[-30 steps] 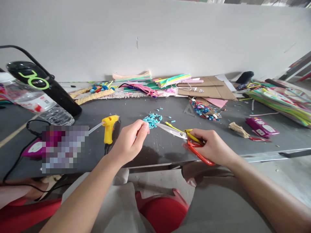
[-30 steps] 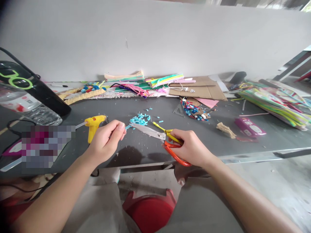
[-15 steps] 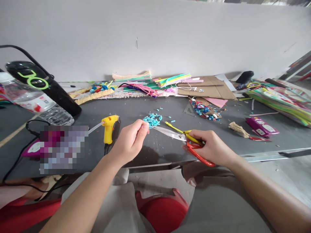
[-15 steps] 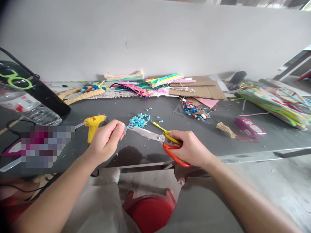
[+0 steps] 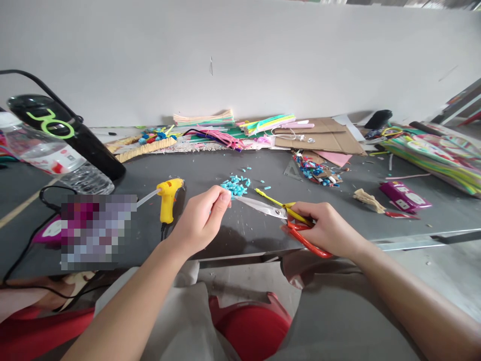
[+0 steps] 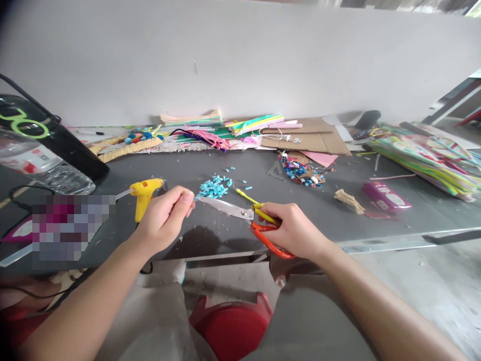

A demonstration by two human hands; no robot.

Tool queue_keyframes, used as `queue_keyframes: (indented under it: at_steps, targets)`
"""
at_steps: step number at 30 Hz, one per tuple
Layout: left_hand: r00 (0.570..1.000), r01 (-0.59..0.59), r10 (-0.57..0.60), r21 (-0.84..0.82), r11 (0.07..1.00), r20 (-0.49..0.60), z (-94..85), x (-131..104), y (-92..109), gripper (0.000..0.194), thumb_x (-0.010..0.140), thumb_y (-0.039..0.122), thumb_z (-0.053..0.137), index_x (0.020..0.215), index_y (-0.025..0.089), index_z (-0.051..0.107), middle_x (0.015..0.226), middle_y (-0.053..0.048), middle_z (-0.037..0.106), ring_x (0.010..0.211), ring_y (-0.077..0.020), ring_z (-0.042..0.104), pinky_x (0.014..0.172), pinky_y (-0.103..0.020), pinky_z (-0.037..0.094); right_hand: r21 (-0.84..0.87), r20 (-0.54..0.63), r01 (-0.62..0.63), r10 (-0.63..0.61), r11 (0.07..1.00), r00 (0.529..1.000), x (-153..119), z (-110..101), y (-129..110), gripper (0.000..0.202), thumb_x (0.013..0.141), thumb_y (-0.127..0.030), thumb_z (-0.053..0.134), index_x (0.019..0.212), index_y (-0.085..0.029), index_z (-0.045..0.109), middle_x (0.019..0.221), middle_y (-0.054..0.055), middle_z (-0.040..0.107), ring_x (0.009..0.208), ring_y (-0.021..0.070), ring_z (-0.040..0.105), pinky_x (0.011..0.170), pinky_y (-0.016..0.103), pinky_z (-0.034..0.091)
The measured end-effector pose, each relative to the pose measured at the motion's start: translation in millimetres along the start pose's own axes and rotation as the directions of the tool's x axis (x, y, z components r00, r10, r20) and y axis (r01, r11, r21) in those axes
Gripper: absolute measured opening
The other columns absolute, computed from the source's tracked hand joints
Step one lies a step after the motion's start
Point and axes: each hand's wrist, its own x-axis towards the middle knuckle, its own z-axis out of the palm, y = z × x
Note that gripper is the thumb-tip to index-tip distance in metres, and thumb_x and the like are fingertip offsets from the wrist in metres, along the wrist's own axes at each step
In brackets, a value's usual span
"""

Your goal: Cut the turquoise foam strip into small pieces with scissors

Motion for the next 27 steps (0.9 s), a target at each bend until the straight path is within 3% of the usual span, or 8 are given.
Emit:
queue_keyframes:
  at_steps: [27]
  targets:
    - [1.000, -0.010, 0.010, -0.006, 1.000, 0.009, 1.0, 0.1, -1.1, 0.030, 0.106, 0.036, 0.038, 0.082, 0.021, 0.050, 0.067, 0.003, 0.053, 0.065, -0.0117, 0.053, 0.063, -0.024, 0.041, -0.019, 0.006, 0.003, -0.003, 1.000, 1.000, 0.1, 1.2, -0.3, 0.032, 0.083, -0.029, 0.064, 0.071, -0.021, 0.035, 0.070, -0.006, 0.028, 0.070, 0.0133, 0.022, 0.059, 0.026, 0.024]
